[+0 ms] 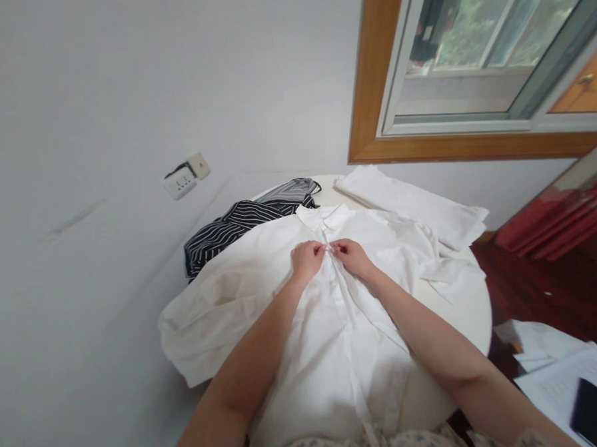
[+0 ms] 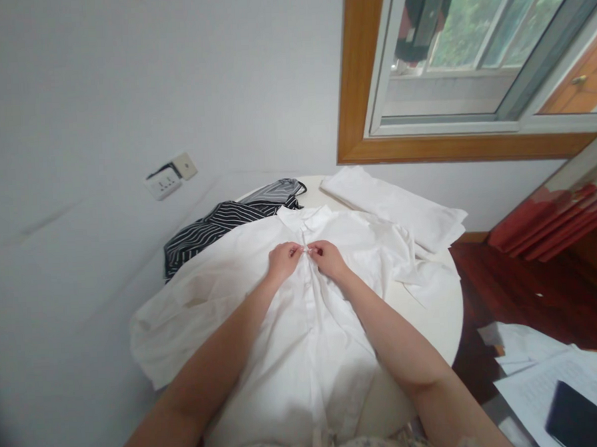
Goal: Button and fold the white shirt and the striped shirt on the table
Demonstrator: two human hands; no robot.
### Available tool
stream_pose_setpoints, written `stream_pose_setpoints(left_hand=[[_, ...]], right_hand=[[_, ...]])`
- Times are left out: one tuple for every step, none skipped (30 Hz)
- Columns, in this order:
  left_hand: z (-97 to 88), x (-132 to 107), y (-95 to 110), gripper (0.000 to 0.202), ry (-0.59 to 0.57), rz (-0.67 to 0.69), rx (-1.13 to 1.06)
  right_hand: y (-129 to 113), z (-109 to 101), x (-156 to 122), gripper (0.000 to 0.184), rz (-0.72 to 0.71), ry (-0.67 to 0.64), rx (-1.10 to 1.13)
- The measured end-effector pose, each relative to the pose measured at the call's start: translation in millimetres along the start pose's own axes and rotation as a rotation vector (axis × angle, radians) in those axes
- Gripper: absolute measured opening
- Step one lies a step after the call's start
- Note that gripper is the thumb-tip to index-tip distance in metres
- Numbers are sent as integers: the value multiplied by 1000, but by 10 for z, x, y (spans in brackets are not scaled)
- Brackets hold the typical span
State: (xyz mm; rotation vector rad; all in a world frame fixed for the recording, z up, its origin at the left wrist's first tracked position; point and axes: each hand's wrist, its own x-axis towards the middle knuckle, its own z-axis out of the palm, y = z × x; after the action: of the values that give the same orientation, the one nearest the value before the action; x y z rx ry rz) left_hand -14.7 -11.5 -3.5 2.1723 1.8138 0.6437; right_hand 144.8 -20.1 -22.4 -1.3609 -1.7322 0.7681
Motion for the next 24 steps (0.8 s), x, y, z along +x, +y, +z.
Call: stream_pose_setpoints(left_hand=[[-1,-2,4,26,-3,-1,15],[1,-5,7,26,-6,0,30],[4,-9,11,26,-8,1,44],[10,-14,14,25,-7,2,58],[18,-19,17,25,-4,3,70],[26,-25,18,25,0,4,79],[34,-30,19,25,3,6,85],[42,-34,19,25,6,7,90],[47,-38,18,25,8,8,94],[51,-39,18,25,8,9,96],[53,-40,17,25,6,9,99],[54,-40,16,25,3,9,101],[53,-39,16,25,0,10,103],[52,-37,16,25,-2,12,104],[51,-36,16,25,-2,12,106],[50,-35,18,25,-2,15,107],[50,-36,19,26,0,17,109],[50,-36,21,27,1,19,111],[50,-38,24,28,3,20,113],[50,-40,26,29,4,22,115],[50,-43,30,30,5,22,117],[48,-46,34,30,6,20,117],[46,-49,38,30,8,15,117],[43,-52,43,30,8,11,116]], right_hand=[[3,8,5,28,0,3,-3],[7,16,10,27,-2,6,-5],[11,22,15,27,-4,8,-3],[15,26,20,26,-5,9,0],[18,26,25,25,-4,3,4],[21,24,28,23,-2,-11,16],[23,20,31,22,10,-33,41],[24,15,34,21,33,-56,82],[23,9,36,22,66,-78,134],[21,6,39,23,102,-97,190],[19,4,41,23,136,-110,241],[16,7,43,21,160,-112,277],[12,14,45,19,175,-107,294],[8,24,46,17,180,-94,294],[5,39,46,15,183,-77,280],[3,56,45,15,184,-53,253],[1,75,43,14,183,-24,215],[0,94,42,14,180,5,171],[0,111,40,15,174,33,125],[1,125,40,15,167,57,81],[1,137,40,15,158,77,40],[2,145,41,15,146,97,-1],[1,150,43,14,131,114,-44],[-1,153,45,14,113,131,-90]])
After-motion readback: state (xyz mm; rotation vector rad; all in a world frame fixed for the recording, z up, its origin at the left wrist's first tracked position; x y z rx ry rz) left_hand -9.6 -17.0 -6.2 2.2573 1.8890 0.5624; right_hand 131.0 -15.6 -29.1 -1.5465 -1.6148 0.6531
